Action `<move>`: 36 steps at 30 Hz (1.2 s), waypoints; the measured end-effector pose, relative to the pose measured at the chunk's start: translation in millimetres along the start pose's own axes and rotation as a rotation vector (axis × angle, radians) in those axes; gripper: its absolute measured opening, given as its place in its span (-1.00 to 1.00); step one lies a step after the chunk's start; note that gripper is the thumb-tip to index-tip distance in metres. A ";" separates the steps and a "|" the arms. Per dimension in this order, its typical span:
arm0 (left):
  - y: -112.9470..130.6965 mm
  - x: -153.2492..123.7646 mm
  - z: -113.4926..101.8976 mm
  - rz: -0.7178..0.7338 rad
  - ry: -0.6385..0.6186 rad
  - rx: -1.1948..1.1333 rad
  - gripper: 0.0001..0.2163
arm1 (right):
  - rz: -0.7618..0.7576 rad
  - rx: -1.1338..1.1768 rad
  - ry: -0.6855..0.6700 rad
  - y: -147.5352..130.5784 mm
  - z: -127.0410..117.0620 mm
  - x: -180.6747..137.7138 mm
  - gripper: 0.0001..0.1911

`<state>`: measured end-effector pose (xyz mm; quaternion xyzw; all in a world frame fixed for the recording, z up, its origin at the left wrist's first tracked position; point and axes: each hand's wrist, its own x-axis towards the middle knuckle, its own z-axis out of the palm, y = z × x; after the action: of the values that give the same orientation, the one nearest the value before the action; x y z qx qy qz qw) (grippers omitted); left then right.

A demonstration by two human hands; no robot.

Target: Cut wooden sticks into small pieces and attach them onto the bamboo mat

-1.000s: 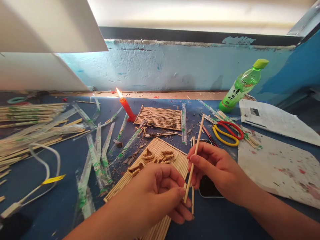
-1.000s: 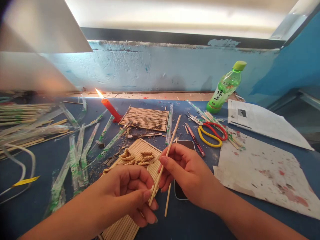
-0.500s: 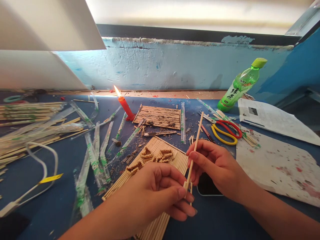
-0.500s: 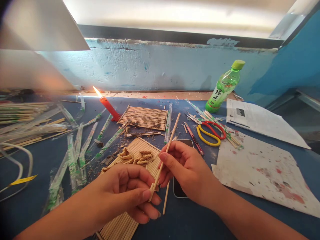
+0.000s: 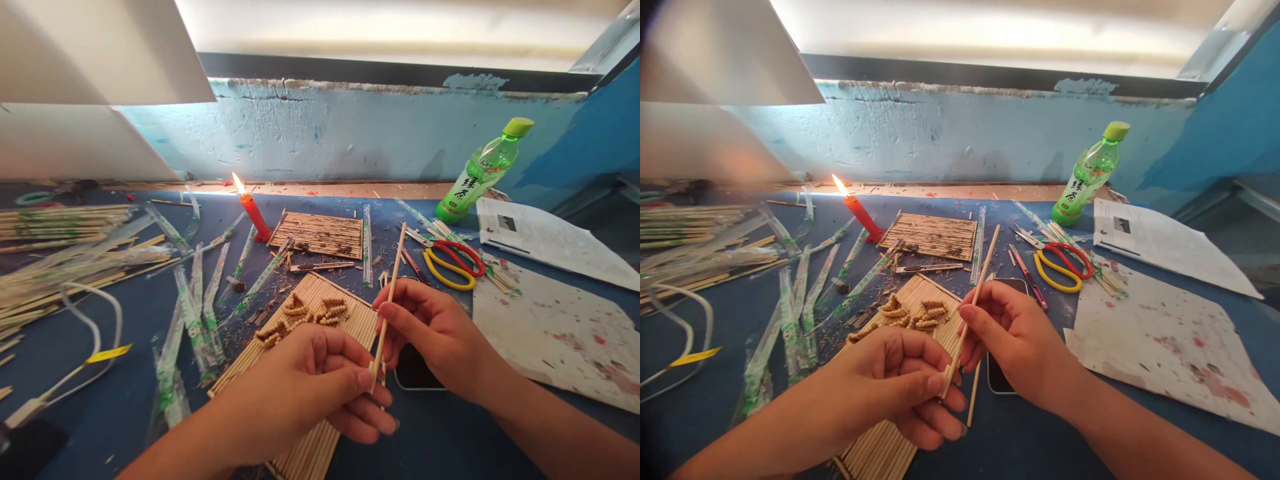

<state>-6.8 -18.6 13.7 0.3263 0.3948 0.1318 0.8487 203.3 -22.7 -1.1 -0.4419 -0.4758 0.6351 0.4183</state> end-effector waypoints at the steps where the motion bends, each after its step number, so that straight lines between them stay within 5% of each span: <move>1: 0.2 -0.4 0.1 -0.002 0.004 0.003 -0.80 | 0.004 -0.001 0.003 0.0 0.0 0.3 -0.78; 26: -0.4 0.3 5.1 0.018 0.011 0.003 -0.81 | -0.022 -0.092 0.001 -3.4 -0.9 -3.3 -0.73; 29: -1.2 -1.8 6.4 0.053 0.058 -0.004 -0.77 | -0.139 -0.401 0.100 -12.1 -25.4 1.5 -0.65; 32: -1.3 -2.5 7.5 0.122 0.112 0.008 -0.76 | -0.179 -1.246 0.394 -18.7 -72.6 14.6 -0.69; 36: 1.1 -2.3 10.0 0.185 0.176 0.047 -0.80 | -0.008 -1.460 0.524 -10.8 -131.9 33.4 -0.61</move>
<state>-0.7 -23.4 20.5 0.3683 0.4389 0.2285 0.7871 322.3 42.2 -16.8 -0.7398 -0.6608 0.0340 0.1223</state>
